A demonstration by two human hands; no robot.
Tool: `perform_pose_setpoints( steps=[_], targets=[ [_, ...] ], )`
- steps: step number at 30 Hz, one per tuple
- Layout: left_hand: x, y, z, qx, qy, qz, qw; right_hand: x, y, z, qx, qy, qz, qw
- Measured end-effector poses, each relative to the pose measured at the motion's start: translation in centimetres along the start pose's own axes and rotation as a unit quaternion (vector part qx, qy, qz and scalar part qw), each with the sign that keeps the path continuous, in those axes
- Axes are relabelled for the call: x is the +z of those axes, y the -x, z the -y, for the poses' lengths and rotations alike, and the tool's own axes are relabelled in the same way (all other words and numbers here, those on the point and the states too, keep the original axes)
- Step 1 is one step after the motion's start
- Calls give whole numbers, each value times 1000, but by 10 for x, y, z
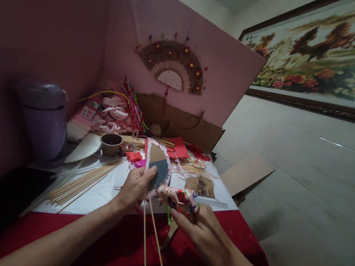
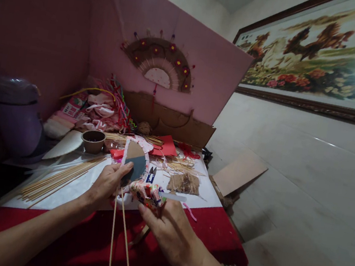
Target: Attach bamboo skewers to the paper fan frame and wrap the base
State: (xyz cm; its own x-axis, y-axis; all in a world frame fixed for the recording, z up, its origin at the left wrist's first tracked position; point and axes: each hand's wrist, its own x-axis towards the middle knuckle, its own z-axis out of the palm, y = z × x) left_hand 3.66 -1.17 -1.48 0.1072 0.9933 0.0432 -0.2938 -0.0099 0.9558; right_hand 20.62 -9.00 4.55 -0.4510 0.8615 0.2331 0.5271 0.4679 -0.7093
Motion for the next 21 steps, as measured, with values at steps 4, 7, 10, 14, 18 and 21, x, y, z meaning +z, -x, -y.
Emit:
perform_pose_setpoints(
  steps=[4,7,10,14,18,21],
  targets=[
    [-2,-1,3,4,17,-15,1000,-1,1,3,12,6,7,1000],
    [-2,-2,4,10,11,-27,1000,0,3,1,4,-2,10,1000],
    [-1,-3,4,17,1,-30,999,4,4,-2,-6,-8,9,1000],
    [-2,-5,5,26,-7,-30,999,5,2,0,-35,1,3,999],
    [-2,-4,4,24,-10,-33,999,3,1,4,-45,-3,-5,999],
    [-2,-3,3,20,-13,-39,999,4,1,1,-42,-7,-15,999]
  ],
)
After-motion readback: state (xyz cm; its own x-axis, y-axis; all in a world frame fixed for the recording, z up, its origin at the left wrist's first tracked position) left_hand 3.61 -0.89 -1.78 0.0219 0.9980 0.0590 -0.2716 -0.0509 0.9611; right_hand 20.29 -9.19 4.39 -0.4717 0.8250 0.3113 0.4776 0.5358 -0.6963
